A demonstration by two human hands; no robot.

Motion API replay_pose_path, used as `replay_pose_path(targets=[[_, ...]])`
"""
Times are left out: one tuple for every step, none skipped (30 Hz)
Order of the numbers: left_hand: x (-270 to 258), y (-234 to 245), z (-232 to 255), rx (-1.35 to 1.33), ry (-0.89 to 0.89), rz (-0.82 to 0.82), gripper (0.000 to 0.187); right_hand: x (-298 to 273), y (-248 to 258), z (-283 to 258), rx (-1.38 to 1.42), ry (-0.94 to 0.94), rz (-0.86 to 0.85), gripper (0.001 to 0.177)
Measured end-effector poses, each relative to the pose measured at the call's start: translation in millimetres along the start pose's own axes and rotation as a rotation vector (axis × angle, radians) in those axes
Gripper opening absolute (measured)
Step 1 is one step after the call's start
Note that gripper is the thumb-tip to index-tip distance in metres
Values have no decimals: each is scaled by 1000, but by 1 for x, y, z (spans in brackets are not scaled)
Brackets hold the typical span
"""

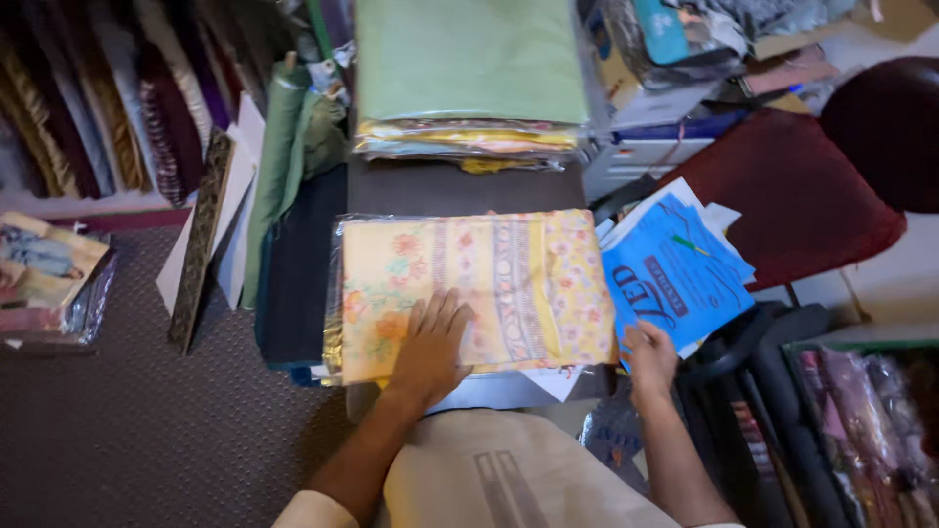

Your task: The person unpackages a yellow floral-patterned garment, unfolds the fabric to its full size, and then refolds it along with several other fabric pieces, placing them back into a plastic sleeve.

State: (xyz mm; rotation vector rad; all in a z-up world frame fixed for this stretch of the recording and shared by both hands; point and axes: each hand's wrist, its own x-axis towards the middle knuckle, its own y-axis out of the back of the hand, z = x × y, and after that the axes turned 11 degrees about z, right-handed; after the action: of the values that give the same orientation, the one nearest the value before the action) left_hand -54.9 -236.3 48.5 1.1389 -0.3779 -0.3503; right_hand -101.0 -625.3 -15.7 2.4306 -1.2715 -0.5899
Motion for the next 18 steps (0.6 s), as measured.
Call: replay_pose_path(targets=[[0,-7,1,44,-20,21,99,25,11,39,-30,-40,47,41],[-1,-15,2,88,-40,42,99,48,21,79,-59,-80,94,43],[3,-16,7,89,-53,34,99,16,16,50,-55,-91,105,43],[6,-18,11,124,-79,85,106,-15,11,21,80,-385,-89,60],[9,-19,15,159,-100,140,114,-45,4,-11,219,-669,-293,79],[11,-21,19,160,-109,134,114,-47,7,-22,225,-675,-287,79],[12,-22,21,154,-120,101,117,-49,8,-33,346,-814,-343,92],[14,-22,23,148,-130,68,121,-51,8,-44,468,-952,-400,106],[16,-18,25,154,-137,63,121,-37,6,-33,477,-957,-400,106],[17,-14,27,130,-92,-50,118,-23,3,-21,582,-987,-330,88],[20,-10,28,105,-50,-162,114,-9,0,-8,689,-1014,-255,73],[21,-6,29,113,-60,-167,114,0,-1,-9,701,-1019,-252,73],[20,-2,31,106,-48,-190,112,8,1,-10,838,-1024,-186,56],[18,1,32,99,-36,-213,111,16,3,-10,974,-1025,-118,41],[18,-2,34,95,-41,-219,111,14,4,-17,973,-1027,-109,41],[18,-4,34,81,-29,-198,112,11,5,-24,1004,-921,-131,41],[18,-5,33,71,-12,-173,112,9,1,-33,1031,-813,-162,42],[19,-5,36,69,-11,-174,112,-1,8,-52,1029,-814,-162,42]])
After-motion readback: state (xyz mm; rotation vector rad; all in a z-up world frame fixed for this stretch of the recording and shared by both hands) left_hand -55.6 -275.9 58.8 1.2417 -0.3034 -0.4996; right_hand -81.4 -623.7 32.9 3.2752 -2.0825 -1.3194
